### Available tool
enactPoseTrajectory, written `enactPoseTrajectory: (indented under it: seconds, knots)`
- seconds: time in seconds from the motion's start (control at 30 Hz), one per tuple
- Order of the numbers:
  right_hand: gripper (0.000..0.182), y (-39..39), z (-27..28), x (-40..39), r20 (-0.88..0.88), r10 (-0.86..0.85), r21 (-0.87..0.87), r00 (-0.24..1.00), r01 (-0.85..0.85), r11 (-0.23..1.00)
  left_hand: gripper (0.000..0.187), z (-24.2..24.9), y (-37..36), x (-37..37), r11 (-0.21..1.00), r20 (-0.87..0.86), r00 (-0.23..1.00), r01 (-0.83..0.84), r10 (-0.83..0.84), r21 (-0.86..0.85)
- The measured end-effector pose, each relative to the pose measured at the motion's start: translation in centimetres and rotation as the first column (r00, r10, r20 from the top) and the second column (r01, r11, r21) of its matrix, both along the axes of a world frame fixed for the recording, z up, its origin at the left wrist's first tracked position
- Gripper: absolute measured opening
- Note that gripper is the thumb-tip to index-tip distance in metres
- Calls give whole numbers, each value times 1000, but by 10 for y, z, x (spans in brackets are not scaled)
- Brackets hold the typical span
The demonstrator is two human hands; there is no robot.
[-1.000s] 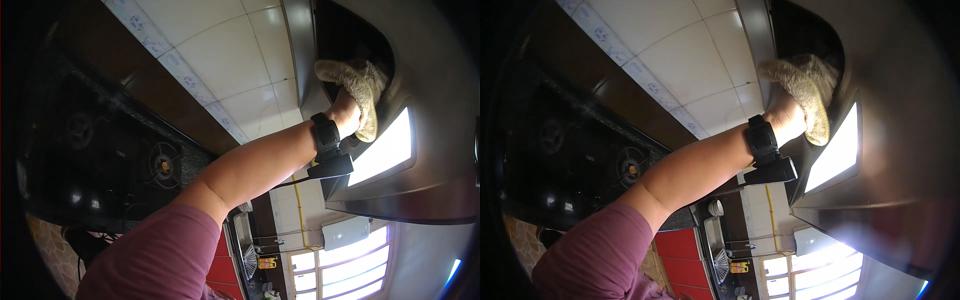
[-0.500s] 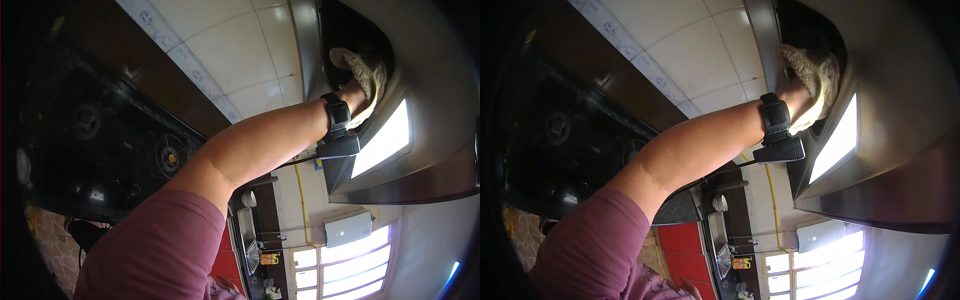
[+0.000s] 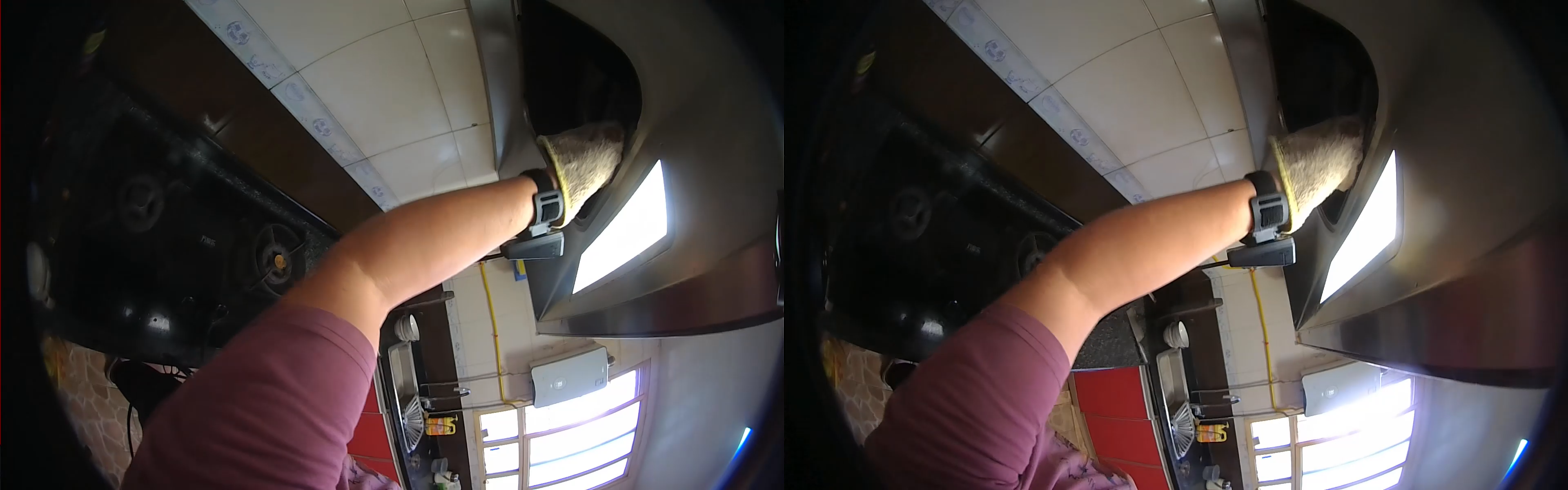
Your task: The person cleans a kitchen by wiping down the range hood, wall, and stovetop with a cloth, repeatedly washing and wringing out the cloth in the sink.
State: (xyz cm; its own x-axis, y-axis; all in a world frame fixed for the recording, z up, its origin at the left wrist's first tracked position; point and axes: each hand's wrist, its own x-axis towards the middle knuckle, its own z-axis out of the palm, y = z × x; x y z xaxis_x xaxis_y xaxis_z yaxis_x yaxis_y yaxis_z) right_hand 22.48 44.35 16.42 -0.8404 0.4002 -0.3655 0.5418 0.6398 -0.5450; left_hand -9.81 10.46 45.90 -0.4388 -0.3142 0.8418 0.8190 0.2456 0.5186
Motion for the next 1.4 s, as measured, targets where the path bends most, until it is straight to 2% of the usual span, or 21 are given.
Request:
enactPoseTrajectory:
  seconds: [0.07,0.2,0.3,0.37,0.43,0.5,0.57,0.67,0.7,0.73,0.77,0.83,0.87,0.9,0.93,0.97,1.03,1.13,1.27,1.33,1.4]
  knots:
    - [47,-1,-1,-1,-4,10,-6,1000,-10,1000,20,2,-12,-1,950,-55,949,-313,311,-18]
    - [47,-1,-3,-6,-12,27,-19,1000,-27,999,20,3,-38,12,961,-128,967,-191,219,199]
    - [47,0,-4,-9,-21,31,-32,999,-31,999,22,7,-43,-6,906,-320,947,128,9,404]
    - [47,2,-4,-11,-23,34,-41,999,-35,999,24,8,-38,-18,714,-559,788,544,-256,440]
    - [47,4,-4,-14,-27,40,-49,999,-42,998,27,4,-25,-26,408,-744,495,854,-448,322]
    - [47,3,-2,-20,-37,52,-54,998,-54,997,29,1,-8,-33,183,-807,257,965,-531,187]
    - [47,-3,9,-39,-73,99,-40,992,-102,994,32,0,5,-41,39,-814,89,996,-574,81]
    - [45,-28,54,-107,-266,320,-4,909,-333,943,29,-3,19,-50,-190,-822,-202,975,-532,-117]
    - [46,-56,83,-134,-362,481,135,798,-466,875,29,1,23,-56,-204,-823,-204,973,-531,-109]
    - [47,-94,110,-153,-484,635,380,602,-509,773,21,7,26,-60,-231,-819,-165,972,-549,-41]
    - [51,-114,127,-171,-596,527,157,606,-556,816,13,15,29,-66,-255,-813,-126,967,-568,28]
    - [54,-152,158,-202,-729,454,108,512,-568,816,8,20,33,-67,-299,-792,-56,940,-607,162]
    - [53,-167,171,-213,-767,439,111,467,-577,809,7,-4,-6,-4,-69,-647,221,918,-729,391]
    - [53,-174,179,-223,-762,444,117,472,-574,810,8,-3,-1,-21,580,-569,688,711,-451,399]
    - [49,-179,186,-231,-784,406,43,470,-610,791,9,0,7,-41,932,-511,856,125,71,340]
    - [46,-182,190,-239,-804,362,-35,471,-646,763,9,1,9,-39,931,-507,858,123,74,343]
    - [33,-187,200,-253,-803,367,-88,469,-703,706,14,-2,12,-33,925,-383,903,-39,194,377]
    - [23,-175,221,-283,-844,319,-150,431,-762,630,15,-2,17,-28,949,-272,944,-99,184,300]
    - [18,-160,237,-292,-857,165,-250,489,-673,696,16,3,25,-27,978,-145,981,-105,131,178]
    - [19,-151,229,-284,-829,212,-228,517,-660,716,17,5,29,-26,988,-86,989,-106,117,116]
    - [33,-149,216,-265,-817,168,-166,551,-505,847,18,4,31,-22,993,-29,993,-110,112,47]
